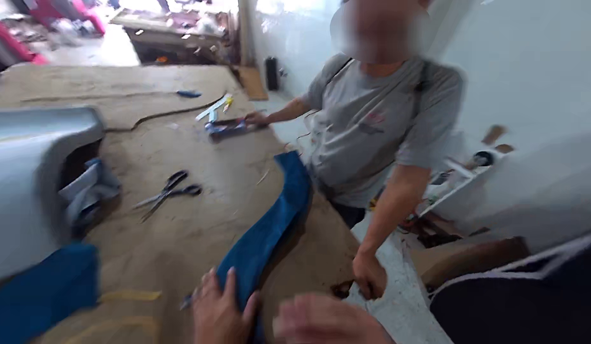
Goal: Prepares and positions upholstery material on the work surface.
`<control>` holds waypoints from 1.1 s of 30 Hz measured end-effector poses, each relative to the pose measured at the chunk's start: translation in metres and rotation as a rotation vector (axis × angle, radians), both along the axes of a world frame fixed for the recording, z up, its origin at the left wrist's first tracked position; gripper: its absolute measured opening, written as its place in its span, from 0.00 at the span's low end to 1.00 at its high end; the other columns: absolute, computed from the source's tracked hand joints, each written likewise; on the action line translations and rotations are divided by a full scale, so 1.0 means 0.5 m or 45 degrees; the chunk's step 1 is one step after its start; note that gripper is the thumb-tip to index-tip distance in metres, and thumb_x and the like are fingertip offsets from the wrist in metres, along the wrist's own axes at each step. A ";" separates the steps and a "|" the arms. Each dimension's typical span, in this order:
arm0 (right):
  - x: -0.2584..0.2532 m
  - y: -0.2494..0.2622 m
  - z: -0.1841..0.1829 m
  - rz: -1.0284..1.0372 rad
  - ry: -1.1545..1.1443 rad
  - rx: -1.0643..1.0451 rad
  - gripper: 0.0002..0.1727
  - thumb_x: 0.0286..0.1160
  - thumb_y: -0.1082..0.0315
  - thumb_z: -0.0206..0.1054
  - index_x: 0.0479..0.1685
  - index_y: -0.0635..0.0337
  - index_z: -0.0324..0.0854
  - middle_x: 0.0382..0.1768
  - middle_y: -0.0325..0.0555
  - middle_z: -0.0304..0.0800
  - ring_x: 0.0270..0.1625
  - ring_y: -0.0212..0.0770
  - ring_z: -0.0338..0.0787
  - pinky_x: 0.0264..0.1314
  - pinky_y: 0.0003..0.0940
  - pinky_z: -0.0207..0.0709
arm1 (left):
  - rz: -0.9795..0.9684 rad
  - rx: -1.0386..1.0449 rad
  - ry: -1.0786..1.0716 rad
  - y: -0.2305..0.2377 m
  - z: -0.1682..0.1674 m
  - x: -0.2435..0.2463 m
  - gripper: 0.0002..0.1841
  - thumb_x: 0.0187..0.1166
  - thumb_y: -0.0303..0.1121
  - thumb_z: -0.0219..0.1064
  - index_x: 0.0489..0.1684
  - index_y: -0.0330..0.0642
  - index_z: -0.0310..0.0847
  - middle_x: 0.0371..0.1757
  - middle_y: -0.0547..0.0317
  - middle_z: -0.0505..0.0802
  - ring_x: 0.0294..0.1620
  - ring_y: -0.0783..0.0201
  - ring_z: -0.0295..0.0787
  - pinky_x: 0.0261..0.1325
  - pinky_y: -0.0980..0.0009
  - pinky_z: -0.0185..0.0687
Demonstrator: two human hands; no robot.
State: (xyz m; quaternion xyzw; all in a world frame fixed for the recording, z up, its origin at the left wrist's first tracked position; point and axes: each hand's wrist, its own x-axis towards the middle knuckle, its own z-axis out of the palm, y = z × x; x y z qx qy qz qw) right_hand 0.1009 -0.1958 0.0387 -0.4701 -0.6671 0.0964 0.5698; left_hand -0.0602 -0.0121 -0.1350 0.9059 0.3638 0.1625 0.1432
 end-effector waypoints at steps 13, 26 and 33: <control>0.031 0.112 -0.283 -0.287 0.794 -1.319 0.31 0.85 0.52 0.65 0.81 0.60 0.70 0.67 0.44 0.90 0.65 0.38 0.92 0.69 0.40 0.88 | 0.399 -0.599 0.091 0.053 0.081 -0.029 0.34 0.80 0.48 0.68 0.84 0.41 0.72 0.72 0.38 0.83 0.72 0.41 0.81 0.77 0.45 0.76; 0.001 0.118 -0.158 -0.179 -0.059 -1.349 0.40 0.84 0.40 0.59 0.88 0.57 0.67 0.72 0.44 0.88 0.74 0.41 0.86 0.81 0.48 0.76 | 0.358 -1.772 -0.989 -0.023 0.159 -0.078 0.23 0.74 0.32 0.70 0.65 0.28 0.77 0.48 0.38 0.95 0.47 0.49 0.96 0.53 0.52 0.94; 0.005 -0.019 0.003 -0.476 -0.075 -0.284 0.23 0.85 0.67 0.54 0.76 0.55 0.81 0.15 0.37 0.77 0.15 0.34 0.73 0.16 0.32 0.70 | -0.046 -1.480 -1.104 -0.090 0.332 -0.086 0.22 0.75 0.16 0.59 0.67 0.41 0.81 0.51 0.60 0.98 0.49 0.66 0.96 0.55 0.63 0.94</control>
